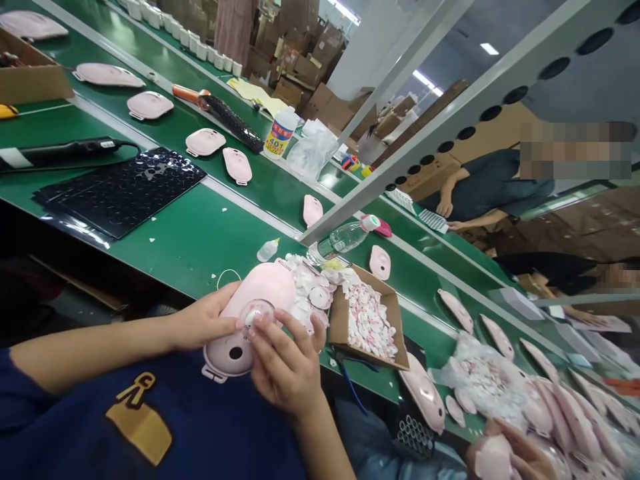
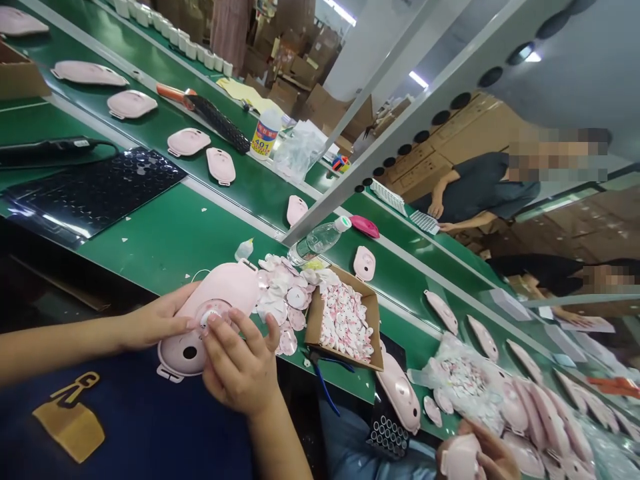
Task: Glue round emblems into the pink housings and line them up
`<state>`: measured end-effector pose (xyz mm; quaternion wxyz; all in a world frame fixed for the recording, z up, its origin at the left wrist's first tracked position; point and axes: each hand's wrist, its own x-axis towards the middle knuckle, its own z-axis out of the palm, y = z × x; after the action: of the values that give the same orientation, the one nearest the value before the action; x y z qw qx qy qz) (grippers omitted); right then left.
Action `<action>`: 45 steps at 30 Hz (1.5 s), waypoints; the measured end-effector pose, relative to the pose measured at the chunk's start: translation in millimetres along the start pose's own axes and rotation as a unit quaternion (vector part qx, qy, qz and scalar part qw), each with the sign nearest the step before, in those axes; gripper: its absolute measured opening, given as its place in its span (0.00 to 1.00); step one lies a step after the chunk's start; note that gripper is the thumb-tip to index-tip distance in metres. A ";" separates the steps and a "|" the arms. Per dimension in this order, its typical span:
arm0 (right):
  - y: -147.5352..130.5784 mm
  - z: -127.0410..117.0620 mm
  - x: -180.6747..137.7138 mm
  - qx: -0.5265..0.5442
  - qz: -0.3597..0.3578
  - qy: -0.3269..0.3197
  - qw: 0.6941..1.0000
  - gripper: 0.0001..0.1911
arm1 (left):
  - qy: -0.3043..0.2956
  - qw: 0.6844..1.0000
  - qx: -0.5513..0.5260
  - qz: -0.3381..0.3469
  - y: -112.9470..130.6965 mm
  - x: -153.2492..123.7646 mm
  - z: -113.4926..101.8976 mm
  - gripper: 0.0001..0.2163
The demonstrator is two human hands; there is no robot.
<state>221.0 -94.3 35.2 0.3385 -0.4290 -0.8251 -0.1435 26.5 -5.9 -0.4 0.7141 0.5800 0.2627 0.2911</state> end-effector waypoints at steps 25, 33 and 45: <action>-12.7 4.2 -1.2 -0.033 0.044 0.013 0.998 0.20 | 0.006 1.000 0.016 0.004 12.7 -6.1 2.9 0.33; -34.0 10.3 -4.1 -0.111 0.100 0.004 0.989 0.20 | 0.014 1.000 0.022 0.006 6.3 -6.9 1.9 0.35; -35.5 8.1 -4.5 -0.101 0.112 0.003 0.988 0.15 | 0.023 0.999 0.030 0.006 11.2 -10.2 3.9 0.35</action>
<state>190.7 -113.7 28.1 0.3102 -0.5505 -0.7517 -0.1887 21.0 -14.1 11.6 0.6881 0.5960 0.2845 0.3006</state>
